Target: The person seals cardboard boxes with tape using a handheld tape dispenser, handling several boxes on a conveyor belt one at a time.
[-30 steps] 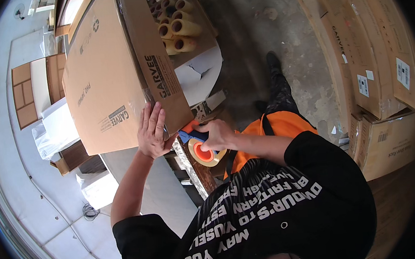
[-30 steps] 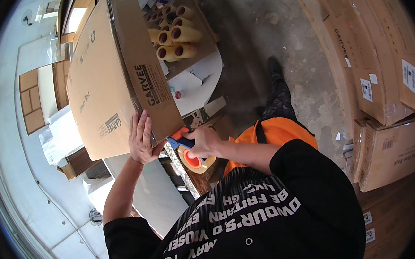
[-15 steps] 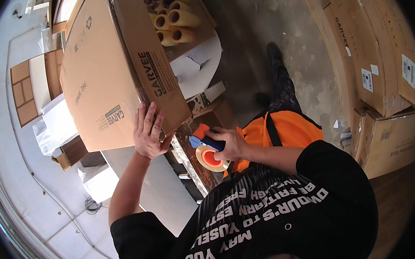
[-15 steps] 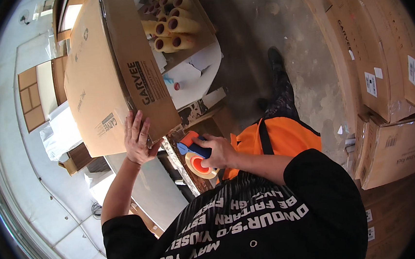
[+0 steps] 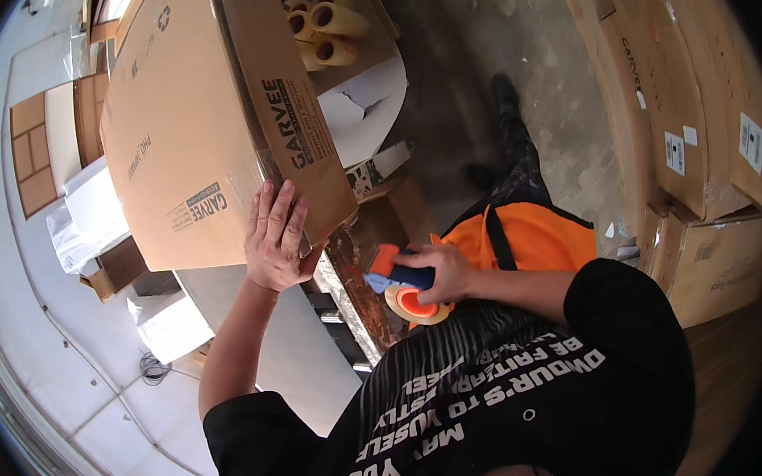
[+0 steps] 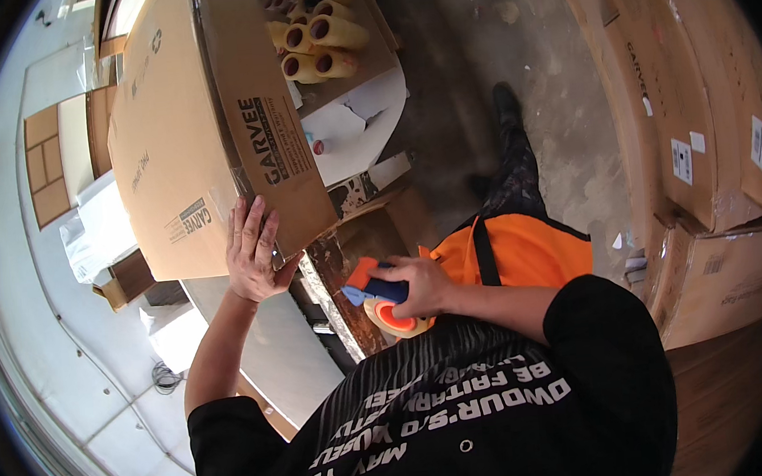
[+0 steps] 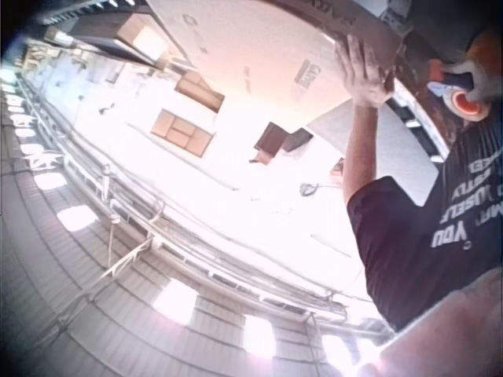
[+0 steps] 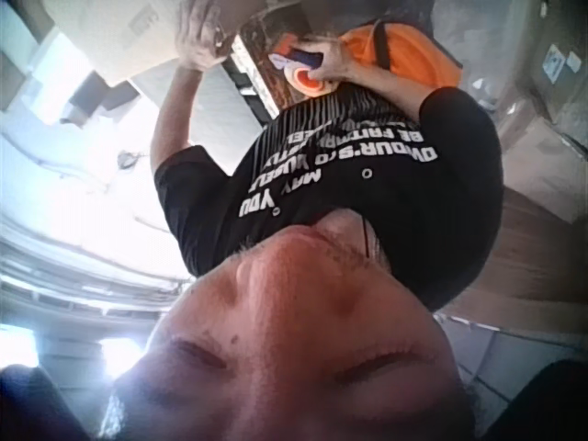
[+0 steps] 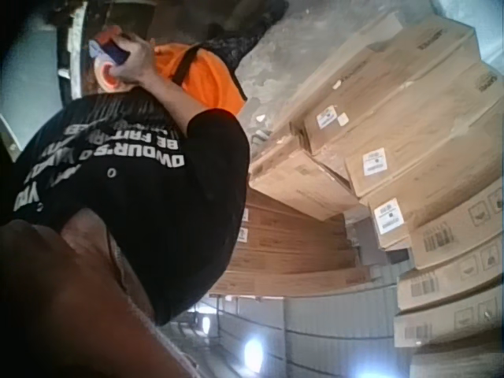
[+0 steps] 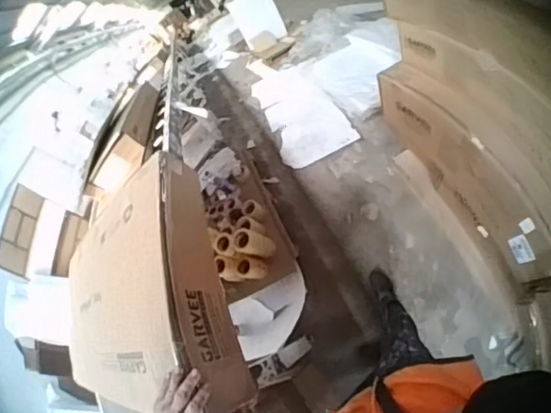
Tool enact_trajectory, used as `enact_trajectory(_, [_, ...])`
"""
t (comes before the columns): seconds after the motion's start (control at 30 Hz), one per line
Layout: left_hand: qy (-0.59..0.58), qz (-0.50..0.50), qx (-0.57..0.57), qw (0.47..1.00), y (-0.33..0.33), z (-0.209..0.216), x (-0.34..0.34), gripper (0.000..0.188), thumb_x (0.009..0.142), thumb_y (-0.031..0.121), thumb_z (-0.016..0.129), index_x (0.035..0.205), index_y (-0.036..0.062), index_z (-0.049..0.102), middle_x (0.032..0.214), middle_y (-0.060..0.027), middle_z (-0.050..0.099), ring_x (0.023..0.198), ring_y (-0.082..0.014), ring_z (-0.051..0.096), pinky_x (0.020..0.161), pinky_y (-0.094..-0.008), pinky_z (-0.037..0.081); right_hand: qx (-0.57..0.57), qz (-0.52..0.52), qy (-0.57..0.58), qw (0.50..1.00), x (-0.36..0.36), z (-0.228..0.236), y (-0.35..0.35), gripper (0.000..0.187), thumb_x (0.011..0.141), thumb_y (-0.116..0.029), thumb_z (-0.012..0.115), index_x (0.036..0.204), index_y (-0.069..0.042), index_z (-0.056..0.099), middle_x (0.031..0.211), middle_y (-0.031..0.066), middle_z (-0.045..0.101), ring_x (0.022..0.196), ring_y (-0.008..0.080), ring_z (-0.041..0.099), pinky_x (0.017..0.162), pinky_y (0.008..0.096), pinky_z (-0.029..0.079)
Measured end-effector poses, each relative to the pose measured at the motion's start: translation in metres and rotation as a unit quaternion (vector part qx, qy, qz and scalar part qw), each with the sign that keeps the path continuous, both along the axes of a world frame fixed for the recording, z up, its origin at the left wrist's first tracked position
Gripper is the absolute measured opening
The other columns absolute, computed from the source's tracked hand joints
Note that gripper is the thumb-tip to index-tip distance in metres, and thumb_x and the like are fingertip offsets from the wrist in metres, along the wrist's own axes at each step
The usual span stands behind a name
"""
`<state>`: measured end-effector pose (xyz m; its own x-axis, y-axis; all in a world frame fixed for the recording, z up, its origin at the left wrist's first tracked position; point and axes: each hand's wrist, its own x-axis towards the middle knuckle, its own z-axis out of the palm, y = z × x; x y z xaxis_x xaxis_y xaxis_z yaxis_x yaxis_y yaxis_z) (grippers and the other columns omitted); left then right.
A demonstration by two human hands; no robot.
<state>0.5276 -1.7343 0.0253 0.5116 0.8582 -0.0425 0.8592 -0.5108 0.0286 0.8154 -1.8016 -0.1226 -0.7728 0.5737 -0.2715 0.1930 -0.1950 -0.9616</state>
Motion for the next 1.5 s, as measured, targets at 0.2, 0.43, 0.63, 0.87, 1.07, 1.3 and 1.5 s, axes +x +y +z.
enact_trajectory(0.2, [-0.005, 0.01, 0.015, 1.0, -0.005, 0.002, 0.001, 0.072, 0.076, 0.038, 0.075, 0.136, 0.0036, 0.057, 0.15, -0.0199, 0.048, 0.141, -0.0449, 0.041, 0.114, -0.0545, 0.036, -0.007, -0.263, 0.113, 0.958, 0.026, 0.029, 0.107, 0.077, 0.06, -0.016, 0.075, 0.135, -0.002, 0.062, 0.131, 0.0269, 0.062, 0.124, 0.0288, 0.061, 0.106, 0.0333, 0.044])
enact_trajectory(0.43, [0.003, 0.007, 0.005, 1.0, -0.003, 0.007, 0.006, 0.074, 0.075, 0.037, 0.075, 0.137, 0.0027, 0.057, 0.149, -0.0196, 0.048, 0.141, -0.0447, 0.042, 0.115, -0.0541, 0.034, -0.066, -0.056, 0.061, 0.994, -0.033, 0.002, 0.086, 0.087, 0.055, -0.028, 0.076, 0.137, -0.006, 0.059, 0.131, 0.0251, 0.063, 0.118, 0.033, 0.064, 0.102, 0.0319, 0.048])
enact_trajectory(0.63, [-0.009, 0.02, -0.002, 1.0, -0.013, 0.006, 0.006, 0.072, 0.076, 0.036, 0.075, 0.138, 0.0031, 0.056, 0.149, -0.0191, 0.049, 0.141, -0.0449, 0.042, 0.117, -0.0541, 0.033, -0.017, 0.058, -0.006, 0.998, -0.019, 0.01, 0.021, 0.082, 0.058, -0.035, 0.078, 0.136, -0.014, 0.063, 0.136, 0.0277, 0.058, 0.117, 0.0409, 0.063, 0.102, 0.038, 0.049])
enact_trajectory(0.87, [-0.007, 0.029, -0.006, 1.0, -0.01, 0.008, 0.006, 0.071, 0.08, 0.037, 0.074, 0.139, 0.0024, 0.055, 0.15, -0.0196, 0.047, 0.143, -0.0449, 0.039, 0.117, -0.0545, 0.031, -0.006, 0.231, -0.143, 0.962, -0.132, 0.062, 0.073, 0.049, 0.069, -0.026, 0.067, 0.115, -0.012, 0.071, 0.102, 0.0235, 0.07, 0.091, 0.033, 0.071, 0.076, 0.0447, 0.056])
enact_trajectory(1.07, [0.045, -0.041, -0.155, 0.986, 0.007, 0.032, 0.073, 0.064, 0.086, 0.026, 0.07, 0.144, 0.0046, 0.053, 0.157, -0.0136, 0.041, 0.15, -0.0306, 0.029, 0.124, -0.0491, 0.022, 0.17, 0.154, 0.063, 0.971, -0.098, 0.018, 0.033, 0.058, 0.074, -0.028, 0.072, 0.128, -0.012, 0.059, 0.119, 0.017, 0.066, 0.093, 0.0372, 0.069, 0.087, 0.0456, 0.056])
enact_trajectory(1.3, [0.341, -0.091, -0.271, 0.896, 0.059, 0.008, 0.073, 0.054, 0.09, 0.041, 0.06, 0.131, 0.0058, 0.065, 0.151, -0.0131, 0.049, 0.143, -0.0305, 0.041, 0.119, -0.0451, 0.028, 0.249, -0.013, -0.173, 0.953, 0.123, 0.049, 0.169, 0.059, 0.059, -0.027, 0.077, 0.117, -0.015, 0.072, 0.113, 0.0104, 0.067, 0.094, 0.0334, 0.069, 0.082, 0.0404, 0.057])
enact_trajectory(1.5, [0.488, -0.071, -0.246, 0.835, 0.281, 0.002, 0.041, 0.049, 0.089, 0.039, 0.056, 0.126, 0.0101, 0.069, 0.15, -0.0166, 0.05, 0.141, -0.0331, 0.043, 0.12, -0.0497, 0.026, 0.236, -0.329, -0.275, 0.872, 0.237, 0.052, 0.199, 0.072, 0.054, -0.02, 0.074, 0.125, -0.007, 0.068, 0.117, 0.0238, 0.066, 0.104, 0.039, 0.067, 0.092, 0.0404, 0.054])
